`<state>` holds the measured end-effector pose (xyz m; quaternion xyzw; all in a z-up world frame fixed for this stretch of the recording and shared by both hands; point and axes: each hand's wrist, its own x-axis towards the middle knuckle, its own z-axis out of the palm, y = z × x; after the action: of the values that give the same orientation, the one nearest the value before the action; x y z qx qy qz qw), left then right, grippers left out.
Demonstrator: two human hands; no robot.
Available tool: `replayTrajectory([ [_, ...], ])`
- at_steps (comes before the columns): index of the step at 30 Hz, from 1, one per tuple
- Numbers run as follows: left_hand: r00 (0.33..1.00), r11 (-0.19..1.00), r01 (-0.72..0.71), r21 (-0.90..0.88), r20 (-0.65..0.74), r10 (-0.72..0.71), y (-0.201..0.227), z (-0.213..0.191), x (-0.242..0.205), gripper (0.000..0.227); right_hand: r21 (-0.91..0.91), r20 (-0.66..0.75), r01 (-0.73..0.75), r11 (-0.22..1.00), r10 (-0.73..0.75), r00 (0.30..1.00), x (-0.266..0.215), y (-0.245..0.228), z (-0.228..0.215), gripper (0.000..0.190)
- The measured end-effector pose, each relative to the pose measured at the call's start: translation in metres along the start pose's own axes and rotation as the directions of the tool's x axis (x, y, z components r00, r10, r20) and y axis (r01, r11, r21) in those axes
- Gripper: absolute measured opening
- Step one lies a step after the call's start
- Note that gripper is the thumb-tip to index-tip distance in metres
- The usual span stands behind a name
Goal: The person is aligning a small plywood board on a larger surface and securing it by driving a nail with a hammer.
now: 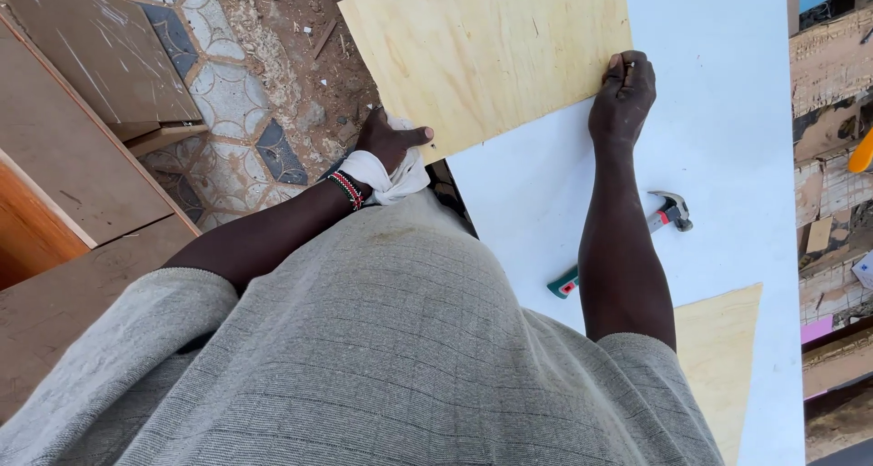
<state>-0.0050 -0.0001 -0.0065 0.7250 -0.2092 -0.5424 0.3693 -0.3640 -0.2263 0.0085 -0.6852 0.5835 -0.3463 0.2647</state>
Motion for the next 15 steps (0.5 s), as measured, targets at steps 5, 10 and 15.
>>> replayTrajectory([
  [5,0.998,0.993,-0.059,-0.106,0.016,0.061,0.000,0.002,-0.003,0.050,0.256,0.042,-0.325,0.911,0.325,0.945,0.008,-0.008,-0.010,0.024],
  [10,1.000,0.999,0.004,-0.044,-0.027,-0.005,-0.003,0.003,0.001,0.058,0.236,0.082,-0.387,0.891,0.379,0.922,0.012,-0.017,-0.014,0.025],
  [15,0.998,0.989,-0.067,-0.132,-0.012,0.066,-0.003,0.006,0.001,0.055,0.285,0.070,-0.365,0.886,0.360,0.930,0.008,-0.007,-0.009,0.023],
])
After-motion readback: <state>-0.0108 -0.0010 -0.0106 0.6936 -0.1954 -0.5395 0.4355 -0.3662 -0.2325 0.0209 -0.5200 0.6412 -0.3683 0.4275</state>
